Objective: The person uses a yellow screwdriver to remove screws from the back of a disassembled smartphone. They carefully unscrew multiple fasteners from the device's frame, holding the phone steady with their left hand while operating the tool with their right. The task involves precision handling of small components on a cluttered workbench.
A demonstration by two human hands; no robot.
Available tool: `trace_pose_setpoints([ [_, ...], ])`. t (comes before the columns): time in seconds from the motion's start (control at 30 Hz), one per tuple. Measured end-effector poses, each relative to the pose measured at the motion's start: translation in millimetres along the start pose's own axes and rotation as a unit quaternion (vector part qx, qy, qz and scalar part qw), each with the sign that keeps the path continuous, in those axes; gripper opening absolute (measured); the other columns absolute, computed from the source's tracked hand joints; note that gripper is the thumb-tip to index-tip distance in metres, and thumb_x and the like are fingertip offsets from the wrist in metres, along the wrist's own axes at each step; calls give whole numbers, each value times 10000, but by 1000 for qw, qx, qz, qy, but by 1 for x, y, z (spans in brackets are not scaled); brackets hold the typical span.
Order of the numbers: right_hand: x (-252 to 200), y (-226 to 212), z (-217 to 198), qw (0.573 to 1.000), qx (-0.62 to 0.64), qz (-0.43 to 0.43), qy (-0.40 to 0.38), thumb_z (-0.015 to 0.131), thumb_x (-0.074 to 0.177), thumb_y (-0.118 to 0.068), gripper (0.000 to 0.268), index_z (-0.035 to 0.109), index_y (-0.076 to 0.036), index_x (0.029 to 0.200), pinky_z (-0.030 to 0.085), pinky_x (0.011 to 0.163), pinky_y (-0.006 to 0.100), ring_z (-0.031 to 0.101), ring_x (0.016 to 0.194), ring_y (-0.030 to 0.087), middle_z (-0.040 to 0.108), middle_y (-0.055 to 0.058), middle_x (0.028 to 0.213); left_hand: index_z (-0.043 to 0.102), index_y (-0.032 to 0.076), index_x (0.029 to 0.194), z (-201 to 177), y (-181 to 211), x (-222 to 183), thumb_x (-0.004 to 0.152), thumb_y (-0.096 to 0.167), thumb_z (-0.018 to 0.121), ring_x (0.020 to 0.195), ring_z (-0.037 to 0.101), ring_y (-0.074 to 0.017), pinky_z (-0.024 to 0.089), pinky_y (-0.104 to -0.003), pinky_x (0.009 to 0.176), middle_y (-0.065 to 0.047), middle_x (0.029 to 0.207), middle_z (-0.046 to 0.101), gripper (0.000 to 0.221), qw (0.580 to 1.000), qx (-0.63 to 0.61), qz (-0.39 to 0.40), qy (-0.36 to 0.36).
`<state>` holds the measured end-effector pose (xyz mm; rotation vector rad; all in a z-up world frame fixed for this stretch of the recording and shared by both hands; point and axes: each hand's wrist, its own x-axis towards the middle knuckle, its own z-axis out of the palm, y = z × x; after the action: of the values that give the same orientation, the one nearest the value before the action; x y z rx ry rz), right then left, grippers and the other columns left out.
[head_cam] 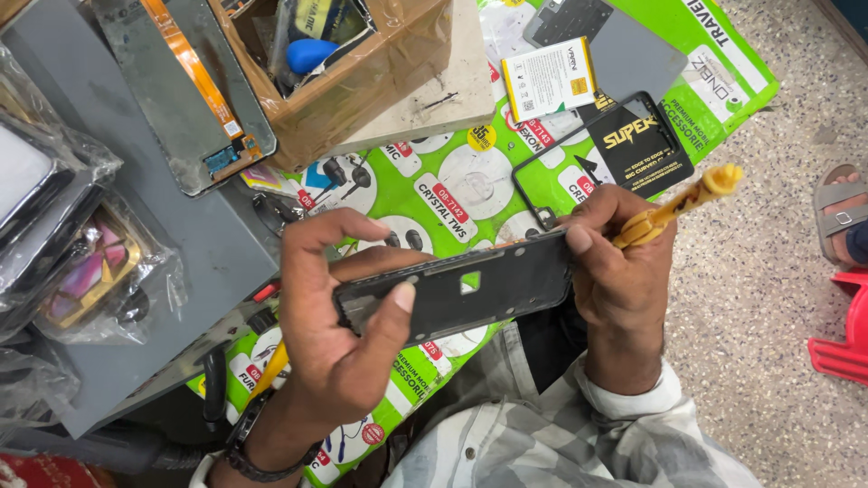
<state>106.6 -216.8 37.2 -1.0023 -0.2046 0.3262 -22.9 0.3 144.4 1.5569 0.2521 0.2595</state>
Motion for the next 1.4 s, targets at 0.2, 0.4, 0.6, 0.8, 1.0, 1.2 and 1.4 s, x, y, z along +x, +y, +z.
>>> trace_pose_setpoints([
  [0.2,3,0,0,999,-8,24,-22,819,828,34,247,585,-41,846,479,735,243,595,689,102,628,54,750,383,-28,1364,-1,-8,-2,1006,-3,562,1115,712,-186,608,-302,953,-150,1281,539,401,998,41,45,-7],
  [0.4,8,1,1,999,-19,38,-34,837,820,73,315,556,-69,818,398,603,210,521,585,54,588,7,674,397,-23,1384,-1,-4,-1,1002,4,559,1163,718,-211,582,-337,1029,-143,1359,523,416,997,67,29,-11],
  [0.6,22,-13,12,948,-302,-93,-34,938,750,-97,432,700,-35,1105,296,581,190,403,622,22,463,-77,696,389,-7,1366,3,2,4,981,28,574,1072,737,-205,600,-329,928,-154,1227,638,428,998,57,-21,20],
  [0.8,11,-25,34,811,-490,-298,-115,961,800,-149,380,771,-75,1121,343,530,266,504,575,107,529,7,705,398,-24,1374,4,4,5,975,-18,577,1139,747,-257,593,-359,967,-190,1350,551,437,990,133,40,9],
  [1.0,17,-26,46,733,-552,-364,-159,916,815,-112,307,794,-91,1095,336,541,338,496,568,151,472,7,632,418,-27,1346,7,5,4,975,-25,566,1157,754,-279,595,-371,964,-174,1320,615,399,983,173,64,-4],
  [1.2,18,-22,49,696,-567,-399,-186,902,896,-70,191,751,-33,1008,364,520,354,533,561,179,506,25,649,445,-21,1324,8,5,2,965,-16,559,1137,735,-287,578,-397,960,-168,1276,635,377,984,171,43,-17],
  [1.4,20,-3,26,697,-544,-428,-189,867,899,-31,179,691,-11,922,385,511,356,536,536,202,503,31,635,433,-23,1328,10,6,3,938,-9,562,1126,729,-280,567,-393,941,-167,1294,603,411,989,145,20,-1],
])
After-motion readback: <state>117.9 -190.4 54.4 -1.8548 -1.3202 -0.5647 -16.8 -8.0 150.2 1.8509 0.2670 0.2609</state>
